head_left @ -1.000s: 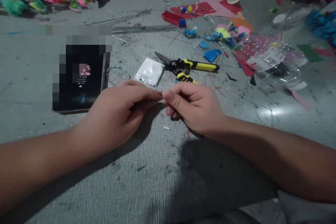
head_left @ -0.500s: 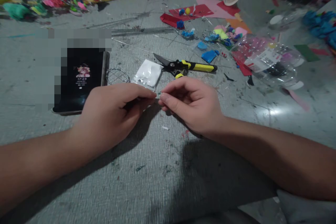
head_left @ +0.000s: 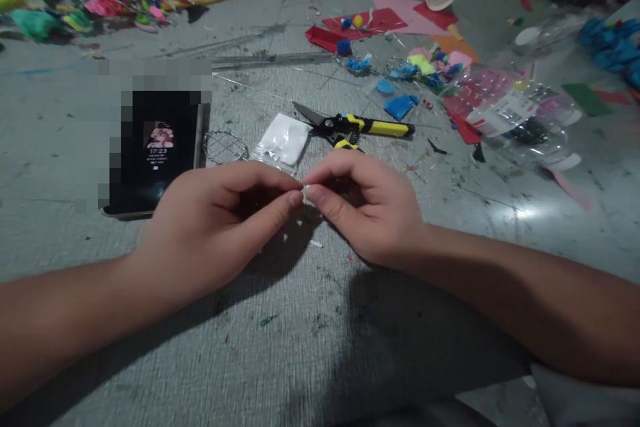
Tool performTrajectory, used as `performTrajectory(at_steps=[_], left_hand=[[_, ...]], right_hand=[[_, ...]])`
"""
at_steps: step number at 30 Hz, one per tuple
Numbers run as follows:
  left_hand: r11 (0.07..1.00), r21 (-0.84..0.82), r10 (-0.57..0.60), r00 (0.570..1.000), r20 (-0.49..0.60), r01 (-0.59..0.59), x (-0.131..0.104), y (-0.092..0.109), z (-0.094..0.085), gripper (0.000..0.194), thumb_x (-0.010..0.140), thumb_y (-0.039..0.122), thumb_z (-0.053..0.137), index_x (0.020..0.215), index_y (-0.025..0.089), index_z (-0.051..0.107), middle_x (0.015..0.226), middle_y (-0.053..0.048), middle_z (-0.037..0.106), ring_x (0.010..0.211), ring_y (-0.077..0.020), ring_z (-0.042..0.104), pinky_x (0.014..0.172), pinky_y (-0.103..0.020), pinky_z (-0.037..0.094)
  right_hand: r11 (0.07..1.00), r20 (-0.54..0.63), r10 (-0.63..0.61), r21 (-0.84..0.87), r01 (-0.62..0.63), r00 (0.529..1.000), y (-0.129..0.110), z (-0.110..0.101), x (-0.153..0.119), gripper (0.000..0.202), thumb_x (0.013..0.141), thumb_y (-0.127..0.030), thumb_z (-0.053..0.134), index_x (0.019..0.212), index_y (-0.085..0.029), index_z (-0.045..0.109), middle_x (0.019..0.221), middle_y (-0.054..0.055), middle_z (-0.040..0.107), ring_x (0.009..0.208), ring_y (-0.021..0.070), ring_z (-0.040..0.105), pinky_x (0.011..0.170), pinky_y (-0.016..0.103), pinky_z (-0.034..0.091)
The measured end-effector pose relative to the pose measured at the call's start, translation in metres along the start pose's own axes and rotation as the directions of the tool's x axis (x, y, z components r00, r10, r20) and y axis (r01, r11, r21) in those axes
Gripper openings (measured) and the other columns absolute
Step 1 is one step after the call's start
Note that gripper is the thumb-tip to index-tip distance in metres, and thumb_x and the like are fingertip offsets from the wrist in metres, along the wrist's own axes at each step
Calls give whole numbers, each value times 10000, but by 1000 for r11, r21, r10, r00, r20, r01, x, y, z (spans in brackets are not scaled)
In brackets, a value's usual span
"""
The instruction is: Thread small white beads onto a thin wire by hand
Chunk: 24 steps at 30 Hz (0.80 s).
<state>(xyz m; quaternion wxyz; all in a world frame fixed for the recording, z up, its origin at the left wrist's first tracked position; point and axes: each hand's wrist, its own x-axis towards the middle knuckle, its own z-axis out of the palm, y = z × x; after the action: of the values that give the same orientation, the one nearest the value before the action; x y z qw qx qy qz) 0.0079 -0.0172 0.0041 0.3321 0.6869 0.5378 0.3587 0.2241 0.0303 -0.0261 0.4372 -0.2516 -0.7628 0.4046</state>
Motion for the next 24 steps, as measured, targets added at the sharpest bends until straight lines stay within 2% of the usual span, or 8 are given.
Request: performTrajectory(at_steps=[3,6,11,17,24], left_hand=[[974,-180,-117,985,130,140,3,5,1,101,927,289,751,895,224,820,567,62,688,443,-90,559,404,-167,429],[950,-243,-152,970,188,196,8,6,0,80,866,223,748,828,216,818,521,66,637,423,-77,517,376,-139,400],[927,-277,-196,956,217,253,9,4,-2,84,871,251,751,843,212,821,517,56,638,406,-86,534,367,-140,424],[914,-313,-189,955,229,256,10,4,-2,75,864,217,748,851,200,819,518,49,645,419,-84,550,378,-133,437],[868,-386,-228,941,250,313,12,6,-3,75,821,173,757,813,212,821,522,56,651,409,-78,541,367,-131,432]], right_hand=[[988,51,-139,-64,142,989,-1,-1,2,82,1059,-281,736,1034,-204,748,938,23,771,859,146,699,793,303,577],[978,78,-179,-95,186,981,-1,-1,3,76,1054,-267,729,1011,-212,758,916,19,772,856,151,705,799,314,591],[977,54,-181,-106,186,982,2,1,3,37,1013,-219,749,998,-191,767,893,21,744,807,134,685,739,287,576],[976,55,-192,-99,196,980,2,1,2,39,988,-205,761,1018,-200,786,918,22,766,814,134,694,749,288,594],[972,46,-192,-126,196,980,1,-1,2,100,1007,-207,725,1037,-221,820,940,23,787,827,137,729,759,292,616]])
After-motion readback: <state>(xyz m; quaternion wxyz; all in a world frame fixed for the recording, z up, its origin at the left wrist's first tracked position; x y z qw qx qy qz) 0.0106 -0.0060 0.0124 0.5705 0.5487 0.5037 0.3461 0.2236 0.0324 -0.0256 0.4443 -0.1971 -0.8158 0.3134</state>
